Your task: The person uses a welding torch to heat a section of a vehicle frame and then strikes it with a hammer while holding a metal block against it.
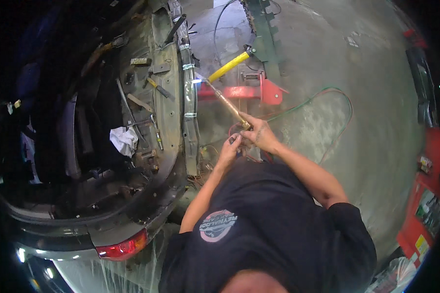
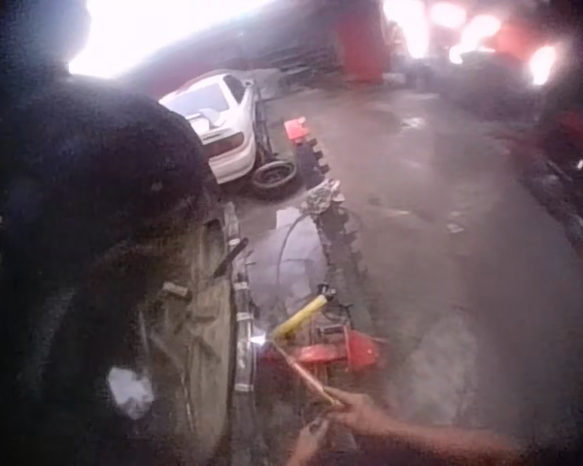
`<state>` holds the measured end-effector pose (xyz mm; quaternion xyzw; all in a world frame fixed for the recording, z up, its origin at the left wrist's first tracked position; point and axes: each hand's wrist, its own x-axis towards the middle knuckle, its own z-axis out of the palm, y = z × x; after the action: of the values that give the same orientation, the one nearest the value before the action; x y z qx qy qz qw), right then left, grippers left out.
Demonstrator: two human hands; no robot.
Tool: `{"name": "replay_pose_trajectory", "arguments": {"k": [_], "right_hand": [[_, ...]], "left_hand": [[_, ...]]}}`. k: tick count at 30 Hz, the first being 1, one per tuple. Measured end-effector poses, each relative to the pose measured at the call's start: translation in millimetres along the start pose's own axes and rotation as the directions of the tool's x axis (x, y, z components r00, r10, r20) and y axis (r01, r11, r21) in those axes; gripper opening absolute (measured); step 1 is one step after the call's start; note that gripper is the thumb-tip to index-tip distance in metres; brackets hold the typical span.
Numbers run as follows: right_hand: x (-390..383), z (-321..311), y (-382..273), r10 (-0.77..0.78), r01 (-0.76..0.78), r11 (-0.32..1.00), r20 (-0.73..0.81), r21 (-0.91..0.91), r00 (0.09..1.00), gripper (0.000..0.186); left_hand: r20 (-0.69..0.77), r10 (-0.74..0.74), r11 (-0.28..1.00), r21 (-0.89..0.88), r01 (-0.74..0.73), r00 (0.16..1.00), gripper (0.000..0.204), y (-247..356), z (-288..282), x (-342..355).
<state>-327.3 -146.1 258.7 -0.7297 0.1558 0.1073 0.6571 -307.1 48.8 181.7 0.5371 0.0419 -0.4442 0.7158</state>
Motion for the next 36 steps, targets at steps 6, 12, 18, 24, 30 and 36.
{"name": "replay_pose_trajectory", "arguments": {"k": [6,12,18,24,30,36], "right_hand": [[-6.4,-9.7,7.7,-0.179,0.172,0.976,-0.043,-0.132,0.983,0.069],[-7.8,3.4,-0.8,-0.005,0.003,0.995,-0.024,-0.103,1.0,0.067],[-2.3,34.4,-28.7,0.097,-0.098,0.982,-0.014,-0.163,0.995,0.067],[16.8,71.1,-32.0,0.003,-0.01,0.973,-0.032,-0.229,0.999,0.068],[25.6,89.9,-54.2,0.074,-0.071,0.958,0.0,-0.276,0.997,0.067],[29.1,93.3,-41.5,-0.043,0.046,0.944,0.015,-0.326,0.999,0.068]], "left_hand": [[-0.116,0.04,0.991,-0.126,-0.054,0.992,0.031,12.5,35.5,-17.0],[-0.062,0.095,0.983,-0.155,-0.103,0.994,0.028,12.6,19.8,-6.3],[-0.035,0.057,0.972,-0.228,-0.064,0.998,0.022,21.8,-7.3,-13.9],[-0.054,0.014,0.868,-0.494,-0.038,0.998,0.019,32.1,-33.6,-22.7],[-0.025,0.016,0.808,-0.589,-0.028,1.0,0.019,28.5,-52.1,-24.2],[0.011,0.028,0.805,-0.592,-0.016,1.0,0.018,27.3,-57.7,-24.6]]}}
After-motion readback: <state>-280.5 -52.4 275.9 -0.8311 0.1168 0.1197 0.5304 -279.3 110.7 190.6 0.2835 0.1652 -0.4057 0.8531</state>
